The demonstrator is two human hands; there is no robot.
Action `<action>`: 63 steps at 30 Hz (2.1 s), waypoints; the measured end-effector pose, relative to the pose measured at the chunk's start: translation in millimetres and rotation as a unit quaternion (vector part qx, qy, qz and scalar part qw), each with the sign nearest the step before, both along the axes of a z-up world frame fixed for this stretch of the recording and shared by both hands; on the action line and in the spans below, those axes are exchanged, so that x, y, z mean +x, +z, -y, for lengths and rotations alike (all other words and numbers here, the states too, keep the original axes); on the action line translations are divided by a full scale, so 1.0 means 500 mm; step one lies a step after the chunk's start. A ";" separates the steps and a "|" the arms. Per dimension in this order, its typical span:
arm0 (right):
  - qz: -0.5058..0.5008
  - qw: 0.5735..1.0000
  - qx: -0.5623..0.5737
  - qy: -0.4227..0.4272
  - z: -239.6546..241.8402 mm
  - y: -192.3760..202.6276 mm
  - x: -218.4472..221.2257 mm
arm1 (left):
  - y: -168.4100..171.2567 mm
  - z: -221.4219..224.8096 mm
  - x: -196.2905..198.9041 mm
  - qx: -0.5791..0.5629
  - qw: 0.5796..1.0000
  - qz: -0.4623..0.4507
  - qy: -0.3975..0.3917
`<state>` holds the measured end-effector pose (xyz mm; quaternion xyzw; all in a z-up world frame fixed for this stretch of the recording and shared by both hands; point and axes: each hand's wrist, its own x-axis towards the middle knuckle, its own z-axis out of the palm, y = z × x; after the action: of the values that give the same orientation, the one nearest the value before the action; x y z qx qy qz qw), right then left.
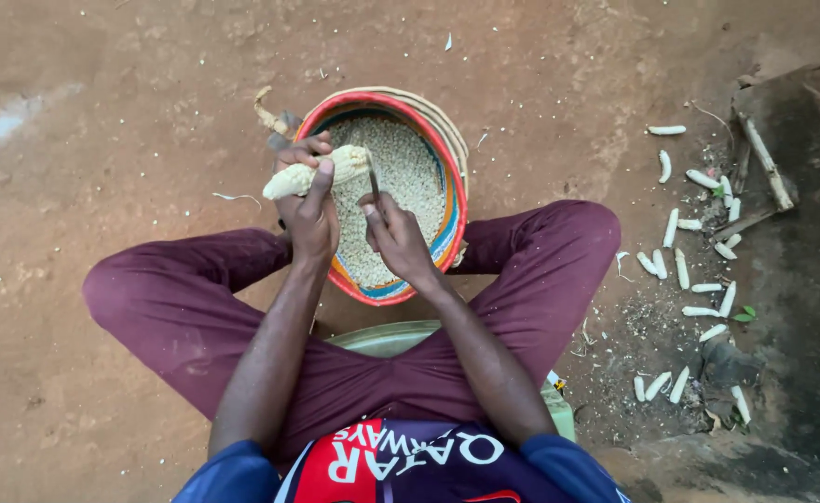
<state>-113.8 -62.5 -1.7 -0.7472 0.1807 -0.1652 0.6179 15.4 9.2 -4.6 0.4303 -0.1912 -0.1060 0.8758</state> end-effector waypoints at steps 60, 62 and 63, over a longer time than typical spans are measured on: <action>-0.021 0.998 -0.042 -0.039 0.007 0.001 -0.026 | -0.052 0.006 0.009 -0.025 0.991 -0.117 -0.058; -0.011 0.998 -0.041 -0.047 0.031 -0.019 -0.022 | -0.050 0.007 0.016 -0.031 0.989 -0.126 -0.065; -0.004 0.998 -0.039 -0.054 0.040 -0.030 -0.025 | -0.050 0.004 0.015 -0.036 0.988 -0.137 -0.069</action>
<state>-126.1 -82.5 -16.8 -0.7604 0.2169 -0.2025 0.5777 22.9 7.1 -29.9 0.3655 -0.1026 -0.2170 0.8993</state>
